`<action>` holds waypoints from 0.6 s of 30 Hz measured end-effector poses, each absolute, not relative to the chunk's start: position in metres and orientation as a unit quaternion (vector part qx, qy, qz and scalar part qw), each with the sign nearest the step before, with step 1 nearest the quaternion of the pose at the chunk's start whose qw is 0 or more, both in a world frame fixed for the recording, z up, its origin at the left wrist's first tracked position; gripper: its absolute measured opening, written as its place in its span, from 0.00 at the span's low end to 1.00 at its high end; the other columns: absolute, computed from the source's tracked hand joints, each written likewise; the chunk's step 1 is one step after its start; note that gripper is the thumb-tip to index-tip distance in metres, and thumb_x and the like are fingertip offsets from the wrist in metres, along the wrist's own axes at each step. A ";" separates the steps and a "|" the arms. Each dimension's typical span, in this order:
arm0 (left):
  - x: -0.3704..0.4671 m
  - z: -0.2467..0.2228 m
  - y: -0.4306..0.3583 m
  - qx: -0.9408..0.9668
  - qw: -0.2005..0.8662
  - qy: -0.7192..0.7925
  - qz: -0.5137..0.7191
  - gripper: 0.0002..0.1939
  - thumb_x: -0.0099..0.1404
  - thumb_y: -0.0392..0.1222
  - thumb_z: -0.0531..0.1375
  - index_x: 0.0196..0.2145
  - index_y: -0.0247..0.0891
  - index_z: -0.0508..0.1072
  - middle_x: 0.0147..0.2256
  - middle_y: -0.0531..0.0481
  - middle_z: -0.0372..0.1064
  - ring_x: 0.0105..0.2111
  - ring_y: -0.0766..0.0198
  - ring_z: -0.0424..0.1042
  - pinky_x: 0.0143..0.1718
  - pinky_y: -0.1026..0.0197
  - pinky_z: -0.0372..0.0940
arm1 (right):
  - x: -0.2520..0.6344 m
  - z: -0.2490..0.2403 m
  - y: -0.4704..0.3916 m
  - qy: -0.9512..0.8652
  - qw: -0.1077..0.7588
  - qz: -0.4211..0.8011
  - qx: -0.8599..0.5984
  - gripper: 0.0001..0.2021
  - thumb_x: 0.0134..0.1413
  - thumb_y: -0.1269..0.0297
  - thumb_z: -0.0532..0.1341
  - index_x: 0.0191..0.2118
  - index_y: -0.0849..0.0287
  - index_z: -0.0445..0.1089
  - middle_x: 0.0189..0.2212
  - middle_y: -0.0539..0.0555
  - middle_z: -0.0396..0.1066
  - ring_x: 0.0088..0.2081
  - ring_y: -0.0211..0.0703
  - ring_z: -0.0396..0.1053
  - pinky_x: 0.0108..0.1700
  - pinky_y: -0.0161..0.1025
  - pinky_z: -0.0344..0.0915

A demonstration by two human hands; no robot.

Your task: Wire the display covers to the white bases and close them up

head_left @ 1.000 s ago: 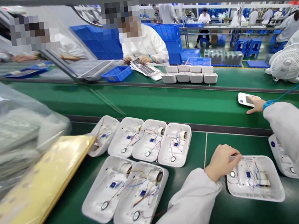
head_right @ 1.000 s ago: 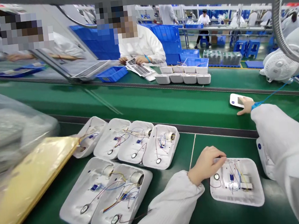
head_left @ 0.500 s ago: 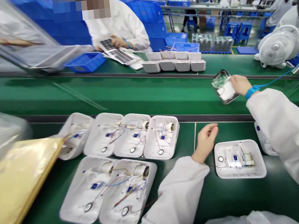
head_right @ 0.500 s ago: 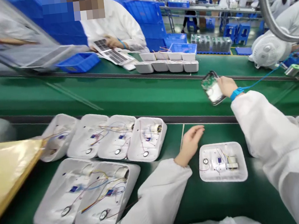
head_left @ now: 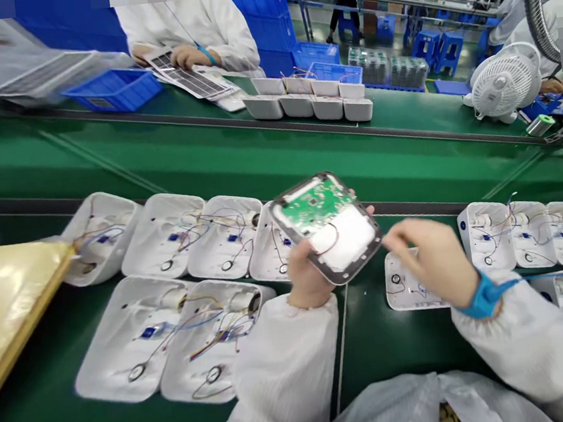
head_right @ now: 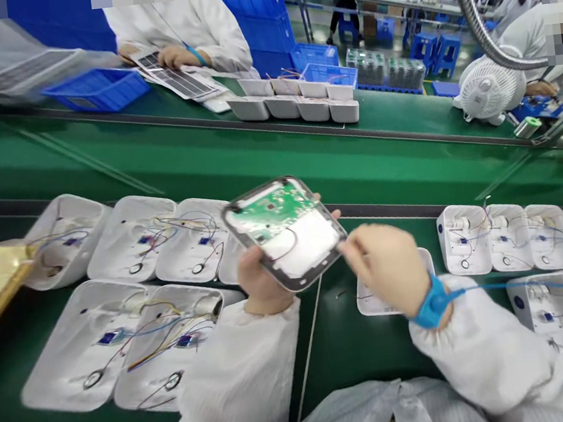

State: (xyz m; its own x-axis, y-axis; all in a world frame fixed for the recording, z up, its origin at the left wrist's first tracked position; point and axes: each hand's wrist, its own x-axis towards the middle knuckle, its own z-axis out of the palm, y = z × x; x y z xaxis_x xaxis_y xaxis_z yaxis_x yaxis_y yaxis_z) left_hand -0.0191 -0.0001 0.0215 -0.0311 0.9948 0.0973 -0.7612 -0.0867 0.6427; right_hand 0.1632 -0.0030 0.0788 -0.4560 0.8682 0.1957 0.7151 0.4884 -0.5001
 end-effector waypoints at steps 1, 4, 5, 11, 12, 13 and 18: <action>-0.022 0.029 -0.001 0.262 0.637 0.181 0.702 0.39 0.51 0.63 0.67 0.57 0.42 0.71 0.59 0.40 0.68 0.59 0.36 0.67 0.57 0.34 0.66 | 0.160 0.068 -0.016 -0.867 0.165 0.146 -0.446 0.12 0.67 0.57 0.58 0.36 0.58 0.73 0.33 0.55 0.75 0.35 0.47 0.72 0.40 0.45 0.66; -0.029 0.035 0.002 0.227 0.645 0.146 0.714 0.40 0.55 0.69 0.61 0.58 0.42 0.69 0.54 0.39 0.71 0.56 0.37 0.70 0.57 0.31 0.64 | 0.149 0.027 -0.042 -0.919 0.054 0.051 -0.388 0.09 0.58 0.65 0.67 0.41 0.64 0.75 0.51 0.64 0.72 0.56 0.60 0.68 0.49 0.51 0.69; -0.030 0.032 0.003 0.215 0.649 0.154 0.713 0.39 0.57 0.68 0.60 0.58 0.40 0.69 0.52 0.38 0.72 0.55 0.37 0.70 0.56 0.32 0.65 | 0.147 0.014 -0.045 -0.924 0.032 0.042 -0.379 0.06 0.58 0.69 0.66 0.40 0.65 0.76 0.52 0.65 0.72 0.61 0.62 0.63 0.53 0.52 0.68; -0.019 0.004 -0.001 0.169 0.641 0.191 0.724 0.34 0.55 0.55 0.60 0.55 0.31 0.71 0.50 0.32 0.73 0.57 0.38 0.69 0.57 0.37 0.64 | 0.180 0.009 -0.030 -0.884 0.139 0.275 -0.352 0.05 0.65 0.70 0.59 0.38 0.60 0.73 0.41 0.55 0.75 0.56 0.49 0.68 0.60 0.47 0.64; -0.015 0.001 -0.002 0.172 0.641 0.187 0.724 0.34 0.54 0.53 0.60 0.55 0.31 0.70 0.50 0.33 0.73 0.57 0.38 0.70 0.58 0.37 0.64 | 0.189 0.016 -0.026 -0.861 0.167 0.323 -0.356 0.06 0.67 0.68 0.58 0.39 0.59 0.72 0.41 0.55 0.75 0.54 0.47 0.69 0.58 0.45 0.65; -0.010 -0.002 -0.003 0.174 0.643 0.187 0.722 0.34 0.54 0.52 0.60 0.56 0.31 0.70 0.50 0.33 0.73 0.56 0.39 0.71 0.58 0.37 0.64 | 0.198 0.024 -0.023 -0.834 0.189 0.366 -0.366 0.07 0.68 0.65 0.56 0.39 0.59 0.71 0.41 0.54 0.75 0.51 0.45 0.71 0.55 0.44 0.67; 0.020 -0.021 -0.010 0.190 0.693 0.208 0.664 0.32 0.50 0.46 0.62 0.53 0.31 0.72 0.55 0.35 0.70 0.57 0.38 0.69 0.60 0.39 0.63 | 0.216 0.039 -0.013 -0.706 0.256 0.492 -0.440 0.11 0.66 0.56 0.57 0.38 0.59 0.69 0.36 0.54 0.76 0.37 0.41 0.73 0.39 0.38 0.68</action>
